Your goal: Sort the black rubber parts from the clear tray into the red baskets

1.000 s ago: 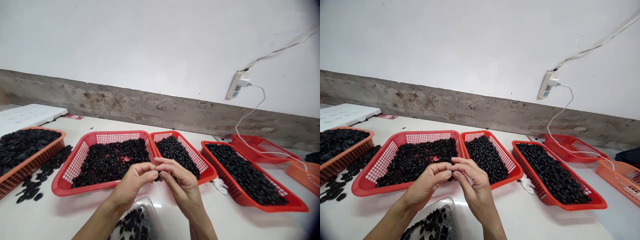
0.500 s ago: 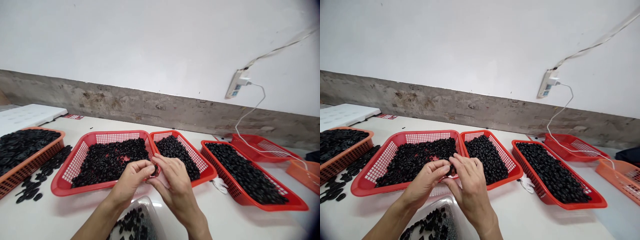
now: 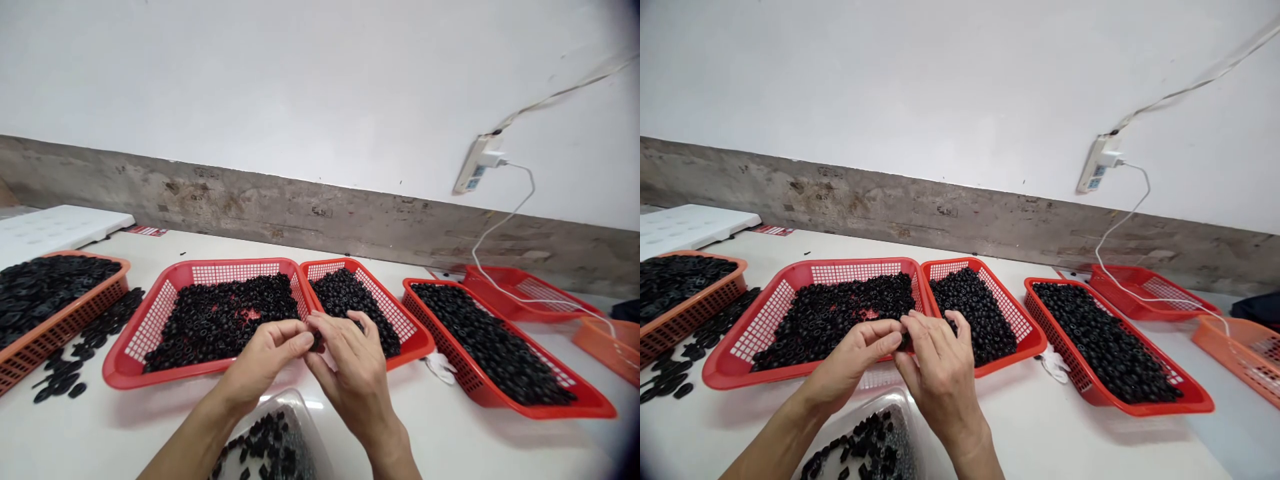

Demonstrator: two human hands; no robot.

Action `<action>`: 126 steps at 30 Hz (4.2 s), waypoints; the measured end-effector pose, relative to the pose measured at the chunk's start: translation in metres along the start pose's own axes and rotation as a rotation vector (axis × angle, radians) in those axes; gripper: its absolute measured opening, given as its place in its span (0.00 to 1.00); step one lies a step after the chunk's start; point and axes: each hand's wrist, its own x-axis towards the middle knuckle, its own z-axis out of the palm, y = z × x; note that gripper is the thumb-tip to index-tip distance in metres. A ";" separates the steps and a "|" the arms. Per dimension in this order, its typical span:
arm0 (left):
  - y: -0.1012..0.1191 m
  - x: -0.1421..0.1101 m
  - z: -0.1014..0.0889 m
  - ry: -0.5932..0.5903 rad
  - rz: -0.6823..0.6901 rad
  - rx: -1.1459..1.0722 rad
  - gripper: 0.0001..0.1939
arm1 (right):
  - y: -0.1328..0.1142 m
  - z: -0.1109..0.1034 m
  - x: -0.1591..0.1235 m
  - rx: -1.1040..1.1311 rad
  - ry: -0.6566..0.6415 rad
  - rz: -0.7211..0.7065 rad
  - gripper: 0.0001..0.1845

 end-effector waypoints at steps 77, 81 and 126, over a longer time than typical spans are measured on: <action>-0.008 0.004 -0.001 -0.117 -0.162 -0.269 0.11 | 0.023 0.004 -0.004 0.204 -0.029 -0.137 0.20; -0.006 0.004 -0.001 -0.137 -0.128 -0.282 0.14 | 0.023 0.005 -0.006 0.196 -0.047 -0.125 0.20; 0.037 -0.013 -0.032 0.645 0.397 -0.062 0.07 | 0.063 -0.012 -0.014 -0.252 0.290 0.450 0.27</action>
